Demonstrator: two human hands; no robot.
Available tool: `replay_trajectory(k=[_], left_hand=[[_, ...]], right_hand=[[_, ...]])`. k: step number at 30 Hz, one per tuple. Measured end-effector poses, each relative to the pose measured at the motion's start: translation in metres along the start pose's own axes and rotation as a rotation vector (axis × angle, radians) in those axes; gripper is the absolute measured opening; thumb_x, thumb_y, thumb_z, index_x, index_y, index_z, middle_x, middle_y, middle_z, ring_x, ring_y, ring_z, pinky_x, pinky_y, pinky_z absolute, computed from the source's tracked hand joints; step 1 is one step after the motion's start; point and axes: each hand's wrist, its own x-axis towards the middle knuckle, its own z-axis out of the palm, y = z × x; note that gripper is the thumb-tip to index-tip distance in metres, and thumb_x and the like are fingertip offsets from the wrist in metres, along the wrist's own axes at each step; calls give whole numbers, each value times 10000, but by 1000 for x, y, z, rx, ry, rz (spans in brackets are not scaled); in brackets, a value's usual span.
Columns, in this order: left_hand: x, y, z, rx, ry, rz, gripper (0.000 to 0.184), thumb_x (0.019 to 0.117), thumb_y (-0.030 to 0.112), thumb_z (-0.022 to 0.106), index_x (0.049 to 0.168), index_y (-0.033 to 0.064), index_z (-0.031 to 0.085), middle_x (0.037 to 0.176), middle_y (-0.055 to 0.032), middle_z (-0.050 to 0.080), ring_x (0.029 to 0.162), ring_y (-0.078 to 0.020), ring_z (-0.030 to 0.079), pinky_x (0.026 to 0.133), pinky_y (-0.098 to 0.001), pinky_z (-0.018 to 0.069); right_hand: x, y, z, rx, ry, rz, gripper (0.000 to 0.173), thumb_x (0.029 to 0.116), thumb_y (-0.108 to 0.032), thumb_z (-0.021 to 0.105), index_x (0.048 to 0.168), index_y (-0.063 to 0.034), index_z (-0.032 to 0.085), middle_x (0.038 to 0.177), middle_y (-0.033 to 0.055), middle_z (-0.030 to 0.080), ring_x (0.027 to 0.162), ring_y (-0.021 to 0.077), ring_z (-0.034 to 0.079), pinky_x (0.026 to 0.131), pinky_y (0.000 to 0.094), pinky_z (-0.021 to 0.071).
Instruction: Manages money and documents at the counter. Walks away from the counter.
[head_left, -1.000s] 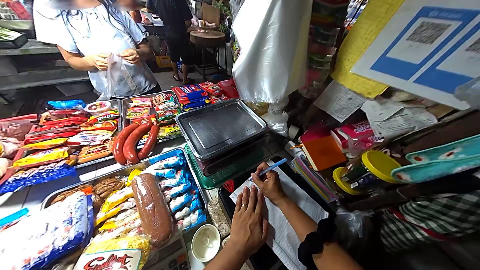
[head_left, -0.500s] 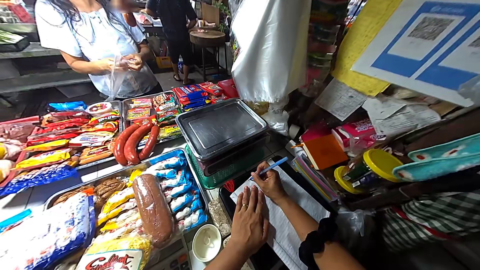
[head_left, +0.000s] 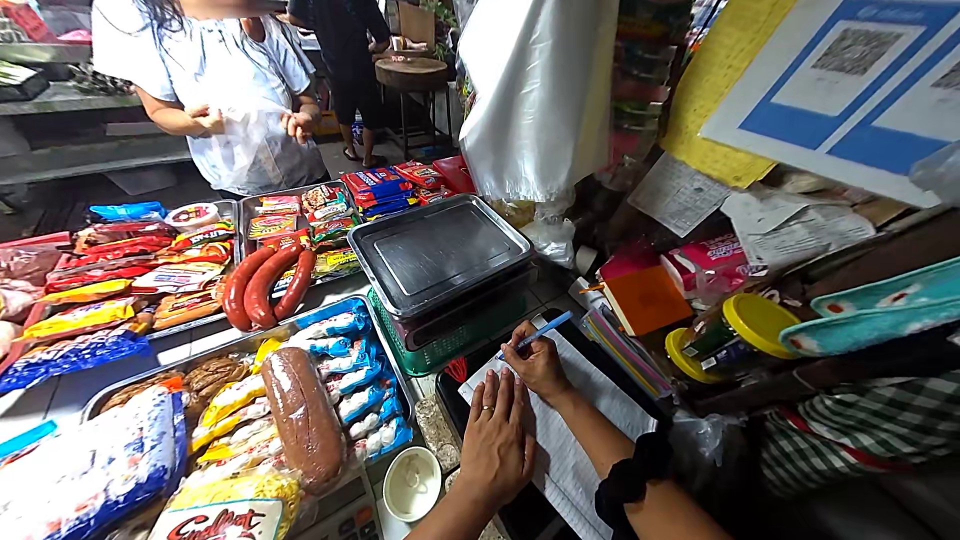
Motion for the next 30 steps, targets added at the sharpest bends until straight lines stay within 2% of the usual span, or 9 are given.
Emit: replay_trajectory(k=[21, 26, 30], left_hand=[[0, 1, -1, 10, -2, 2, 624, 985, 346, 306, 1485, 47, 529, 1560, -165, 481, 1447, -375, 447, 1177, -566, 317], [0, 1, -1, 11, -4, 5, 628, 987, 351, 298, 1489, 49, 524, 1563, -165, 476, 1453, -379, 437, 1181, -568, 309], [0, 0, 1, 3, 24, 7, 615, 990, 344, 301, 1469, 47, 548, 1548, -165, 496, 1438, -382, 457, 1171, -573, 330]], right_hand=[[0, 2, 1, -37, 67, -24, 111, 895, -73, 680, 884, -2, 595, 722, -10, 582, 579, -16, 506, 545, 134, 440], [-1, -1, -1, -45, 78, -6, 83, 859, -54, 650, 858, -17, 575, 691, -28, 548, 567, -17, 494, 532, 136, 425], [0, 1, 1, -55, 101, -6, 107, 886, -72, 672, 877, 1, 595, 707, -15, 572, 570, -14, 505, 535, 140, 437]])
